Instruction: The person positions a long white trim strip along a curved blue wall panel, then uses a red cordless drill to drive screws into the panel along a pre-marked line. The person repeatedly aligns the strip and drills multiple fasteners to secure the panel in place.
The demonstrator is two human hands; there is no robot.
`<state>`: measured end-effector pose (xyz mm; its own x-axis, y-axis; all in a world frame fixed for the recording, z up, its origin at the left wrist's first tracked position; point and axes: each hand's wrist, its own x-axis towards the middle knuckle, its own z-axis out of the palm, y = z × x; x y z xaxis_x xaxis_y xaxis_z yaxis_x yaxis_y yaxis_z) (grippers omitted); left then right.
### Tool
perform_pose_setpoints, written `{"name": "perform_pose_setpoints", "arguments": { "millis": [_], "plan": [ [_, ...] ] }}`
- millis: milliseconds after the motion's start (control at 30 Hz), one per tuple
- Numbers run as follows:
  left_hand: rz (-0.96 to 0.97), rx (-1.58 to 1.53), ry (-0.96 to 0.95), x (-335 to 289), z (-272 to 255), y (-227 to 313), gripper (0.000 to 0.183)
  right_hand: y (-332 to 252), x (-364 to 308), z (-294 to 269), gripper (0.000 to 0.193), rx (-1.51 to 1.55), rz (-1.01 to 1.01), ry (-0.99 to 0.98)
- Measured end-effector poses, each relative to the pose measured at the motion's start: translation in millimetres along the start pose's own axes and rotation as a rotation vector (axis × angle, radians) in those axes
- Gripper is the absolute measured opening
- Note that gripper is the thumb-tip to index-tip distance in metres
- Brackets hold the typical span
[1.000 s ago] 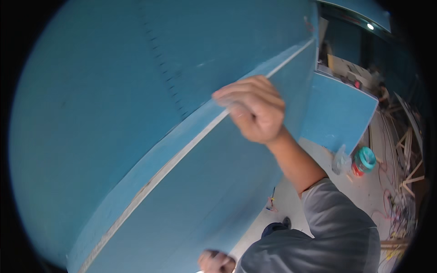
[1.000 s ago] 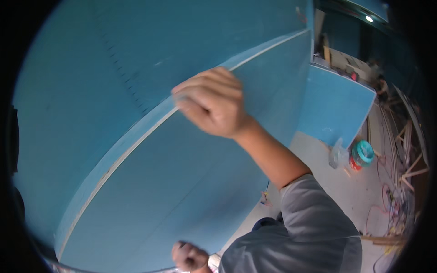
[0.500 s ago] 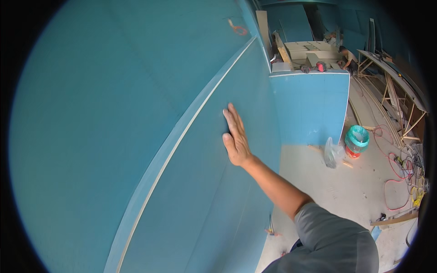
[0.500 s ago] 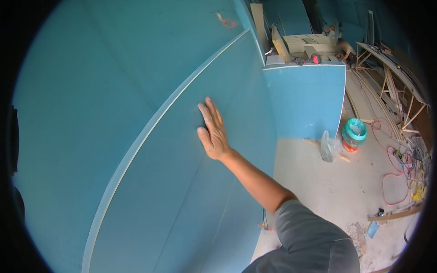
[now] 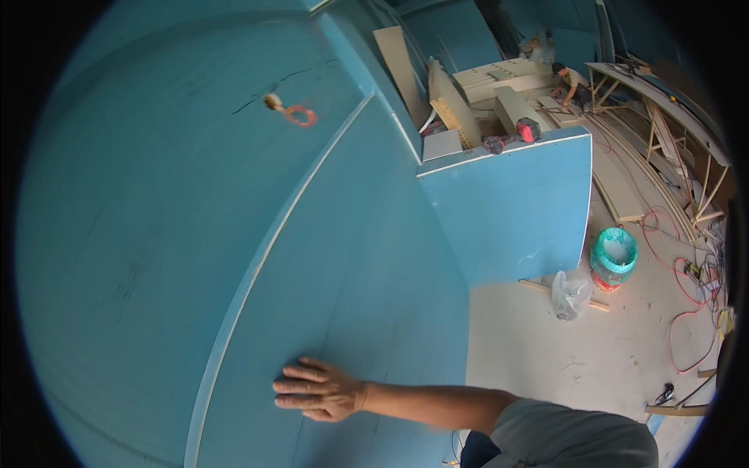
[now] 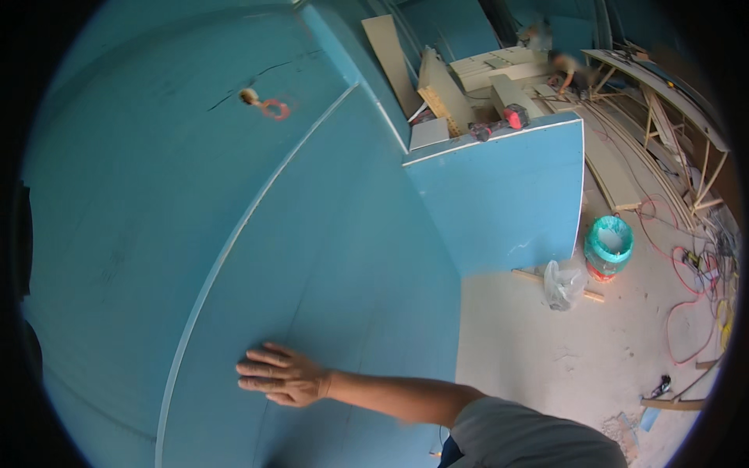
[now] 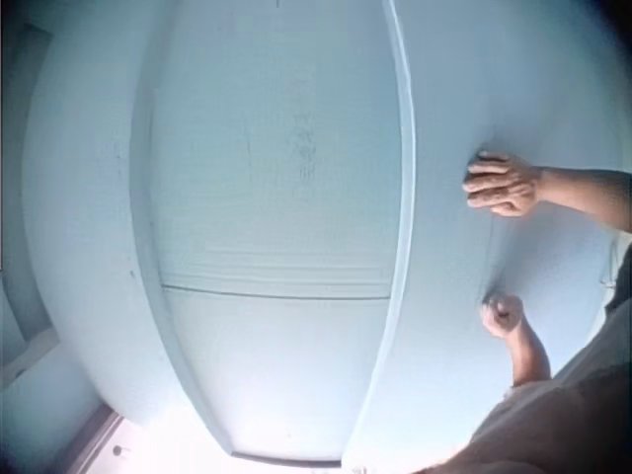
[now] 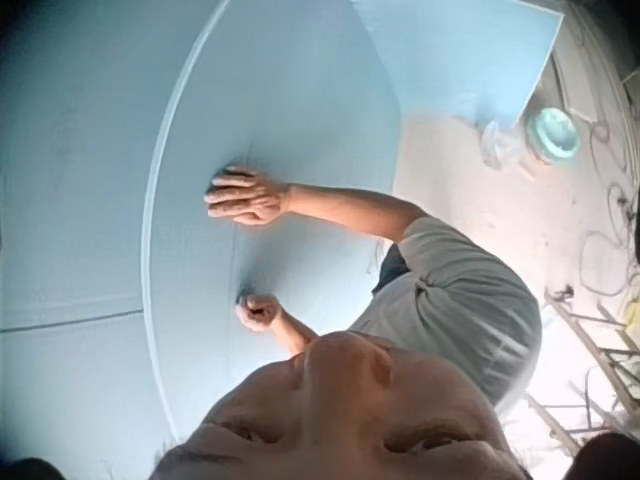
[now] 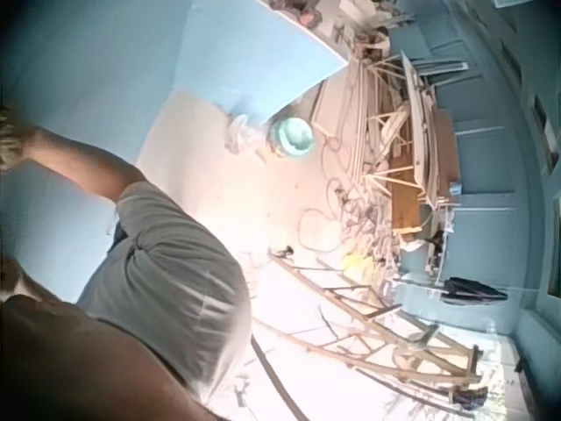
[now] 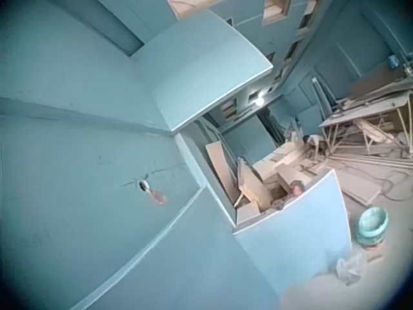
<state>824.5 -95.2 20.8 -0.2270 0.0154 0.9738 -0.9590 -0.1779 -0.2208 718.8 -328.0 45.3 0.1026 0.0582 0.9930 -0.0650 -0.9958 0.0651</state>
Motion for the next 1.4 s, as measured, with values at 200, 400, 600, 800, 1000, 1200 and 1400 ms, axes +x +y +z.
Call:
{"name": "perform_pose_setpoints", "arguments": {
  "millis": [200, 400, 600, 800, 1000, 1200, 1400],
  "plan": [
    [-0.215, 0.063, -0.123, 24.7, 37.5, 47.4, 0.048, 230.3, -35.7, -83.6, 0.053, -0.181, 0.439, 0.115],
    [-0.224, -0.026, 0.009, 33.4, 180.0, 125.2, 0.049, 364.0, -55.7, -124.6, 0.053, -0.156, 0.423, 0.152],
    [-0.179, -0.252, 0.235, 59.3, 339.2, 211.9, 0.049, 393.5, -83.7, -130.7, 0.054, -0.039, 0.337, 0.048],
    [-0.275, -0.286, -0.069, 39.8, 467.1, 281.6, 0.029, 465.1, -87.5, -173.9, 0.045, 0.061, 0.164, -0.034],
    [-0.208, 0.136, -0.139, 49.9, 489.1, 320.3, 0.029, 637.9, -96.9, -247.5, 0.055, -0.054, 0.823, 0.153],
    [-0.311, 0.478, -0.084, 85.2, 520.7, 357.9, 0.022, 675.6, -117.4, -237.9, 0.062, 0.008, 0.704, 0.143],
    [-0.693, 0.229, -0.221, 89.6, 549.6, 385.7, 0.018, 676.6, -130.1, -237.0, 0.06, 0.179, 0.69, 0.196]
  ]
}}
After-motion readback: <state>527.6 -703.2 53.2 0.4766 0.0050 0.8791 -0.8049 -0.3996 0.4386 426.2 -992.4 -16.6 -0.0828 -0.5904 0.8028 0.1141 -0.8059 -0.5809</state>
